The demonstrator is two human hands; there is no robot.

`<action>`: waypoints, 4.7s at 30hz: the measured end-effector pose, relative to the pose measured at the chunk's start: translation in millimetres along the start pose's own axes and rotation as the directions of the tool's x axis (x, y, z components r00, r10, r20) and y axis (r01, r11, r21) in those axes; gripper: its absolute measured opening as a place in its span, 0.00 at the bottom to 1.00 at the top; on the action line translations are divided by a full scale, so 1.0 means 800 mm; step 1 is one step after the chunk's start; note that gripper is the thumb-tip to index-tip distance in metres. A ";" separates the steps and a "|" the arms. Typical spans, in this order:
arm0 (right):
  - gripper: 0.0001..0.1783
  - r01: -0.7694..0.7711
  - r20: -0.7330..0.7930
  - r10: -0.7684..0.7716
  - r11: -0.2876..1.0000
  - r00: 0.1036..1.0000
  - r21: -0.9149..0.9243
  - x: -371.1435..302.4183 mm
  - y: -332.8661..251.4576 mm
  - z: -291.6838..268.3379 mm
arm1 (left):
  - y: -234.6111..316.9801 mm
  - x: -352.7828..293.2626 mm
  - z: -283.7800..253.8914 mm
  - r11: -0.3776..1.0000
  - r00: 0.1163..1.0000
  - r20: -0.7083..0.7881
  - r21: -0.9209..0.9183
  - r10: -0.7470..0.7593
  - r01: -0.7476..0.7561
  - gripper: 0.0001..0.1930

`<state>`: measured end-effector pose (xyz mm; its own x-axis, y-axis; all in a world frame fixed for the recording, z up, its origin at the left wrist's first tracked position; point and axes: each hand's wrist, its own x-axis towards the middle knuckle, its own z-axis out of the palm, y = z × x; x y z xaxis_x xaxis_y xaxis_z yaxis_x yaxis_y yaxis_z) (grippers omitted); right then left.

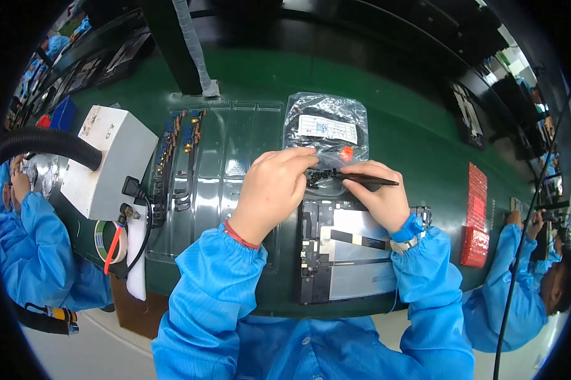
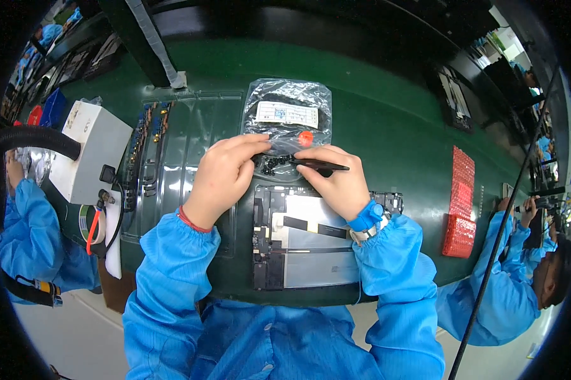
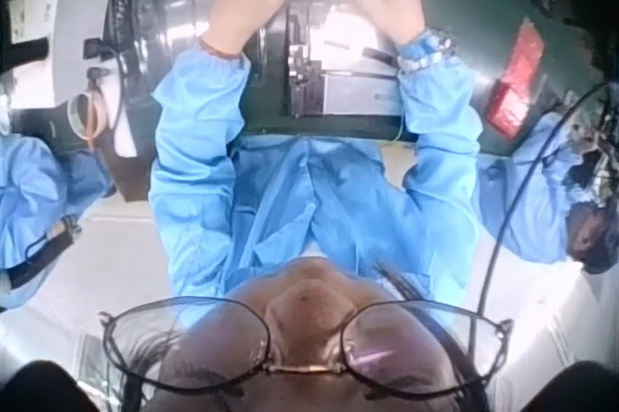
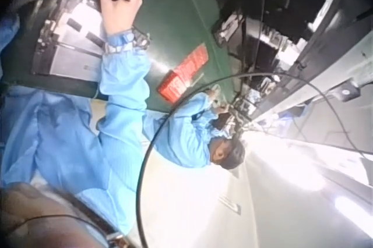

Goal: Connecting components and testing a tablet computer screen during assembly.

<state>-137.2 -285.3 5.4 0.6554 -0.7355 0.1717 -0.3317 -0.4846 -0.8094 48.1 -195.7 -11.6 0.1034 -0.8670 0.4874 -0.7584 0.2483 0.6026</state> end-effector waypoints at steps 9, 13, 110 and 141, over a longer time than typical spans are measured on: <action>0.09 0.091 -0.029 -0.091 0.996 0.995 -0.009 0.000 0.005 -0.006 | 0.005 0.004 -0.003 0.999 0.999 0.007 0.025 0.046 -0.046 0.14; 0.09 0.059 -0.068 -0.052 0.993 0.996 0.100 -0.009 -0.003 -0.023 | 0.011 0.008 -0.004 0.998 0.997 -0.037 0.016 0.065 -0.065 0.15; 0.10 0.012 -0.072 -0.009 0.999 0.997 0.040 -0.083 0.015 -0.076 | 0.109 -0.005 0.072 0.999 0.990 0.139 0.038 0.008 -0.014 0.32; 0.10 0.007 -0.086 -0.003 0.999 0.996 0.050 -0.083 0.018 -0.074 | 0.108 -0.004 0.072 0.989 0.989 0.129 0.125 0.067 -0.083 0.29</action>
<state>-225.7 -271.4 15.9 0.5956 -0.7720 0.2220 -0.2925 -0.4658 -0.8352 -55.1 -196.2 2.7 -0.0312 -0.8968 0.4413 -0.8390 0.2634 0.4761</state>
